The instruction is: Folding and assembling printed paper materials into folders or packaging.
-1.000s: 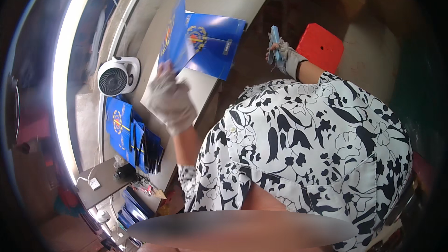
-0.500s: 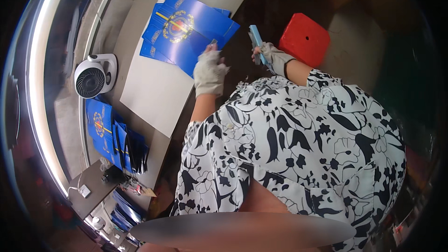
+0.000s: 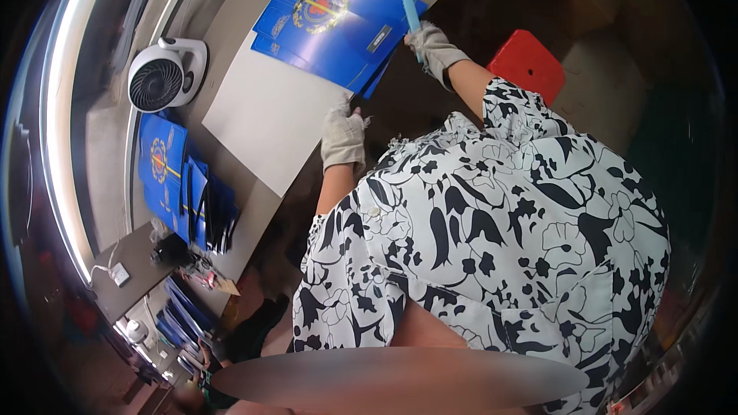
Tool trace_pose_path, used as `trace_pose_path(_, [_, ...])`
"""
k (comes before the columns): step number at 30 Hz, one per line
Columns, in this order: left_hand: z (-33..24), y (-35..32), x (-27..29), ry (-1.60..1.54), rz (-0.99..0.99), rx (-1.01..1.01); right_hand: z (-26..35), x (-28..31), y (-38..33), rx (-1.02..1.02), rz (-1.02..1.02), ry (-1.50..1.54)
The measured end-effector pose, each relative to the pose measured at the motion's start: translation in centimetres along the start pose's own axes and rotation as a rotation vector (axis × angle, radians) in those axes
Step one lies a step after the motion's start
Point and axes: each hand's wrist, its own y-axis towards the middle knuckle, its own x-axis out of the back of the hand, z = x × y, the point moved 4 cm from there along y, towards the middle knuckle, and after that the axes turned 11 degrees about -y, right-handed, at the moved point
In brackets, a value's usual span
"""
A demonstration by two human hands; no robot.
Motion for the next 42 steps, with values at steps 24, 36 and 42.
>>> trace_pose_path(24, [7.9, -1.1, 40.8, 0.904, -0.406, 0.469, -1.4, -14.0, -18.3, 0.400, 0.499, -0.406])
trace_pose_path(36, [-6.1, 1.1, 13.7, 0.681, -0.177, -0.422, -3.4, -8.2, -12.0, 0.375, 0.361, -0.684])
trace_pose_path(42, [-8.3, 1.5, 4.2, 0.428, 0.074, -0.148, -5.8, -7.7, -8.5, 0.275, 0.317, -0.550])
